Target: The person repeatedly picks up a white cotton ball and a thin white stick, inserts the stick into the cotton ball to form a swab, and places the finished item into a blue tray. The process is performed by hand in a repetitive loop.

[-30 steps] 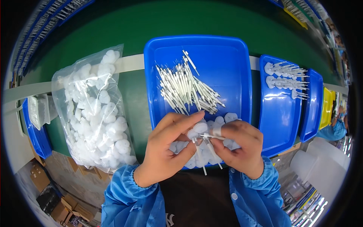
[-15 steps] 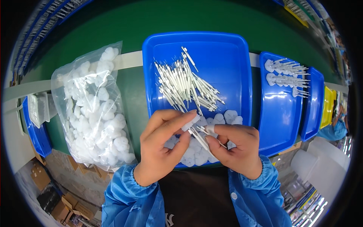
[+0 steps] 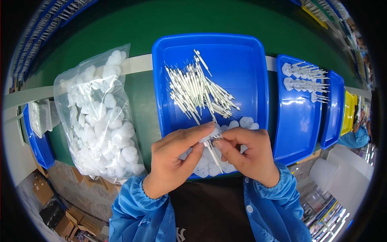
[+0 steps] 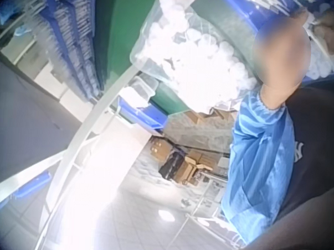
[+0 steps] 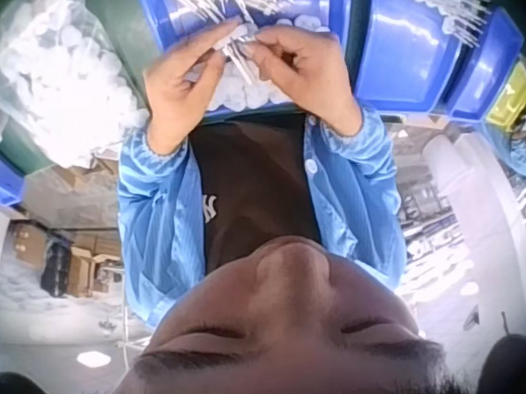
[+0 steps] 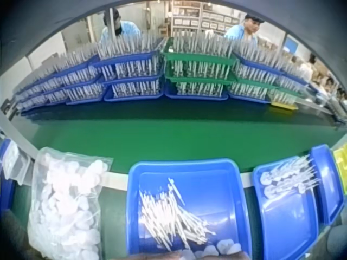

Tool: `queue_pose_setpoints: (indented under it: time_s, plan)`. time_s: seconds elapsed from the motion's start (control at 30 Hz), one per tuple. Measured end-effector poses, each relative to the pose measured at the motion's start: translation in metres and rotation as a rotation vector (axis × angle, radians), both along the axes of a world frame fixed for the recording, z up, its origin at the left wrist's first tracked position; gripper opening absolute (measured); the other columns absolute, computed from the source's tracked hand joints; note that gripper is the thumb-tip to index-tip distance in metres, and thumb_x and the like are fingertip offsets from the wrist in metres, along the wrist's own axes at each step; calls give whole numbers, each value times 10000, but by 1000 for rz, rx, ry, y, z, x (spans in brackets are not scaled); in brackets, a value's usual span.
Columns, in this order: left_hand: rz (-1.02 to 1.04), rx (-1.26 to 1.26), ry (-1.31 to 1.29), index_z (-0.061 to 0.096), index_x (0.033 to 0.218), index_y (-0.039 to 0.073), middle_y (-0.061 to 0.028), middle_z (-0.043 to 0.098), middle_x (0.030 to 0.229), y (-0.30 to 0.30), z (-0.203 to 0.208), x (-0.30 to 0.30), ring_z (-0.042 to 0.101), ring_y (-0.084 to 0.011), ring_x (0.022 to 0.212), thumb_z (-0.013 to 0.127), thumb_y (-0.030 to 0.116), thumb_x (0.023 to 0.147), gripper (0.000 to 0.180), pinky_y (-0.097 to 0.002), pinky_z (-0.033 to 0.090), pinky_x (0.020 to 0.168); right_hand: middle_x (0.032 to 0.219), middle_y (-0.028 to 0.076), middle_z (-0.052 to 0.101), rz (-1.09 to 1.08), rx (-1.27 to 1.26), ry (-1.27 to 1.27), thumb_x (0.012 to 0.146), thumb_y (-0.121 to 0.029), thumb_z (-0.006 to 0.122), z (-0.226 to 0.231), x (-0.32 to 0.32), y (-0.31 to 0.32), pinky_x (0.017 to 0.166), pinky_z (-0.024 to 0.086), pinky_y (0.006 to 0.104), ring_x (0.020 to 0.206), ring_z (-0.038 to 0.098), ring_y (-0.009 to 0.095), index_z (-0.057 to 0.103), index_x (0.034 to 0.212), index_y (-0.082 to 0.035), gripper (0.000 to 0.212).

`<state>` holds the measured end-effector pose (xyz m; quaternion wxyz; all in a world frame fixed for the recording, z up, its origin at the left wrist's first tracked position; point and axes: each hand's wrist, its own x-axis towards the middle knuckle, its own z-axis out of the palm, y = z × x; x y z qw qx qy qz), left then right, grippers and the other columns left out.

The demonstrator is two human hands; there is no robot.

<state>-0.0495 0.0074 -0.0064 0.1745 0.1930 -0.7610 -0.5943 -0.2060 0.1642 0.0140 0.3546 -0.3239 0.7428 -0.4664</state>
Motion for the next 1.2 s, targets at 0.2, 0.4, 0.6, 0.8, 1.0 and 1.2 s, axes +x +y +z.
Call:
queue_pose_setpoints:
  time_s: [0.2, 0.4, 0.6, 0.8, 1.0, 1.2]
  plan:
    - [54, -106, -51, 814, 1309, 36, -175, 842, 1142, 2, 6, 3, 831, -262, 904, 749, -136, 871, 475, -335, 651, 797, 651, 73, 684, 74, -83, 453, 865, -82, 917, -3, -1, -10, 526, 470, 320, 553, 673, 174, 791, 923, -32, 147]
    - [77, -248, -3, 814, 1311, 31, -195, 840, 1123, 6, 1, 0, 832, -273, 878, 763, -138, 853, 491, -329, 645, 769, 645, 59, 673, 82, -132, 776, 854, -125, 923, -7, 6, -12, 504, 464, 360, 524, 642, 245, 792, 916, -68, 156]
    - [56, -114, -70, 813, 1314, 28, -164, 845, 1055, 8, 6, 5, 824, -266, 861, 785, -122, 848, 490, -332, 645, 770, 677, 77, 705, 102, -120, 507, 873, -127, 910, -7, -4, -9, 500, 480, 355, 530, 660, 242, 801, 935, -59, 142]
    - [20, 115, -1, 738, 1413, 33, -184, 800, 1248, 8, 6, -2, 801, -259, 994, 842, -55, 866, 563, -342, 640, 857, 714, 87, 724, 13, -174, 552, 848, -141, 930, -8, -2, -4, 531, 491, 358, 567, 679, 260, 807, 960, -64, 183]
    - [10, 197, 28, 723, 1411, 41, -144, 758, 1230, 8, 3, -6, 763, -278, 1070, 888, -11, 853, 584, -370, 629, 914, 867, 69, 782, -26, -275, 281, 851, -73, 907, -7, -12, 0, 687, 507, 325, 739, 712, 186, 799, 1095, -55, 268]
    - [-50, -30, 81, 747, 1392, 33, -156, 703, 1281, 8, 13, -11, 722, -293, 1130, 857, -82, 806, 607, -381, 592, 971, 910, 29, 757, -36, -242, -154, 928, -30, 850, -7, -11, 8, 716, 493, 291, 816, 661, 85, 739, 1227, -23, 320]
